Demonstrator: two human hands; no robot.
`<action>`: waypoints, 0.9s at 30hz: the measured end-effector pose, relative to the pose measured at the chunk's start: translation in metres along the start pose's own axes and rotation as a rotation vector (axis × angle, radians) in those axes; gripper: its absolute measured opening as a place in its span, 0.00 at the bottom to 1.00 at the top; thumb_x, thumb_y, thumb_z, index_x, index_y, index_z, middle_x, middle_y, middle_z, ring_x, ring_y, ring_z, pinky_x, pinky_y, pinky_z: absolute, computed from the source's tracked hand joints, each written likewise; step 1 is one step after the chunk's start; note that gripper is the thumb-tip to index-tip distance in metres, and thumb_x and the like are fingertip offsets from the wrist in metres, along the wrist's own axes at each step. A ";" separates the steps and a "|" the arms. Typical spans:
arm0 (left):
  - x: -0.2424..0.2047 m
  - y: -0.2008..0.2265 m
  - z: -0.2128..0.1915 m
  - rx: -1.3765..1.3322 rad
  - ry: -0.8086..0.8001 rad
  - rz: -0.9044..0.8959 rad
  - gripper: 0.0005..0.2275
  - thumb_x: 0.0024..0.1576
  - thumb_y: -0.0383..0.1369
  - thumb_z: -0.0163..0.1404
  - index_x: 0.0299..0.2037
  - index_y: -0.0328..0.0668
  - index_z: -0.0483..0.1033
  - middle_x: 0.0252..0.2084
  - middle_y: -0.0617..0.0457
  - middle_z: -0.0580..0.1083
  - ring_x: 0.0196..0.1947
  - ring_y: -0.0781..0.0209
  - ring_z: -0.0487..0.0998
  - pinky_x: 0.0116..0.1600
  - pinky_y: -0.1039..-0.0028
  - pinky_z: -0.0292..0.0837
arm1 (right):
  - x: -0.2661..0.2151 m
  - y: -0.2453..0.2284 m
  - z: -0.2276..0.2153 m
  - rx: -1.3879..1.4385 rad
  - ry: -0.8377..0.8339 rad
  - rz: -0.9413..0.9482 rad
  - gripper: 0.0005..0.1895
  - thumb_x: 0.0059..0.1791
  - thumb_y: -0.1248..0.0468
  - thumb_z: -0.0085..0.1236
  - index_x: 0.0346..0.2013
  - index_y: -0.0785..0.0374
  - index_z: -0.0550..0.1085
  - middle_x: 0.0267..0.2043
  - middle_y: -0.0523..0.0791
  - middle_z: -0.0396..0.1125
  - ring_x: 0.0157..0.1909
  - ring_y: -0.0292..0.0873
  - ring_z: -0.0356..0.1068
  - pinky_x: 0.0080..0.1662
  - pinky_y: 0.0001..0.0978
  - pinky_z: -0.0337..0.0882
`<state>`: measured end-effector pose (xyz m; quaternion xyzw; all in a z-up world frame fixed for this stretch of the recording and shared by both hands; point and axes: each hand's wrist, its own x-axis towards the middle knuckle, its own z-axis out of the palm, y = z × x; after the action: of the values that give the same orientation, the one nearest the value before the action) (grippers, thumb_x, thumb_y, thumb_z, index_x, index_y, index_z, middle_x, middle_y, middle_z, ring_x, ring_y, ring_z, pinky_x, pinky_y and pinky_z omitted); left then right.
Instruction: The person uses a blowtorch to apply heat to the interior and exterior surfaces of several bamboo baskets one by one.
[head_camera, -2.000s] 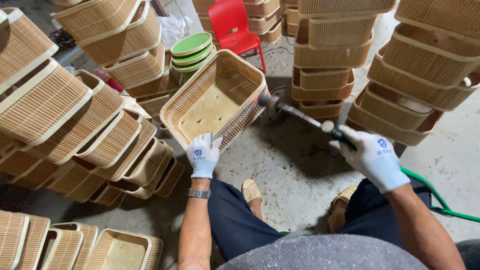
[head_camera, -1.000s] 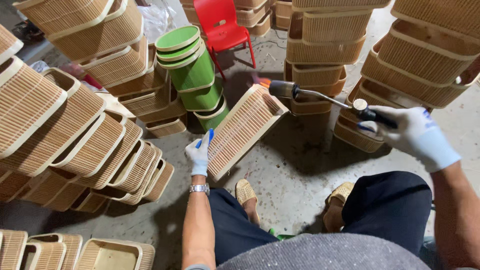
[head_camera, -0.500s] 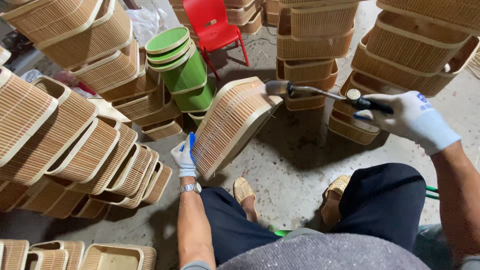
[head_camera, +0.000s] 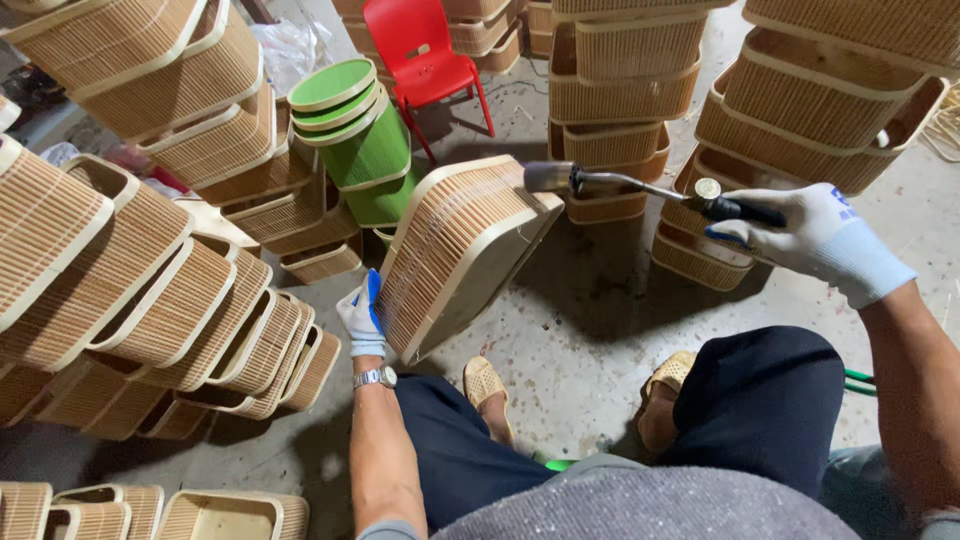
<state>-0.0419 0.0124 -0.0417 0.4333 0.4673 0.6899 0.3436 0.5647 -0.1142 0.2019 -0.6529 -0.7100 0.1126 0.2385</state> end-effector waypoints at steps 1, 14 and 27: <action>0.001 0.003 0.003 -0.037 -0.007 0.003 0.13 0.63 0.32 0.58 0.32 0.26 0.82 0.27 0.65 0.71 0.26 0.77 0.65 0.30 0.81 0.58 | -0.001 0.000 0.000 0.018 0.042 -0.045 0.24 0.47 0.63 0.61 0.60 0.54 0.78 0.33 0.52 0.76 0.24 0.40 0.72 0.31 0.36 0.71; 0.003 0.012 0.004 -0.258 0.159 -0.215 0.14 0.59 0.40 0.58 0.25 0.40 0.79 0.26 0.60 0.75 0.22 0.70 0.71 0.30 0.77 0.69 | -0.018 0.004 -0.005 0.075 0.077 0.004 0.27 0.45 0.54 0.68 0.58 0.58 0.78 0.31 0.46 0.77 0.26 0.36 0.71 0.32 0.32 0.72; 0.002 0.006 0.010 -0.263 0.169 -0.182 0.12 0.59 0.36 0.61 0.32 0.31 0.82 0.29 0.58 0.77 0.24 0.71 0.72 0.30 0.76 0.68 | -0.018 -0.038 0.007 0.087 0.014 -0.127 0.27 0.47 0.55 0.67 0.61 0.56 0.77 0.32 0.47 0.77 0.29 0.34 0.70 0.34 0.30 0.72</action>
<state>-0.0341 0.0156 -0.0339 0.2810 0.4375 0.7450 0.4178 0.5289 -0.1355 0.2096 -0.5965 -0.7427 0.1234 0.2780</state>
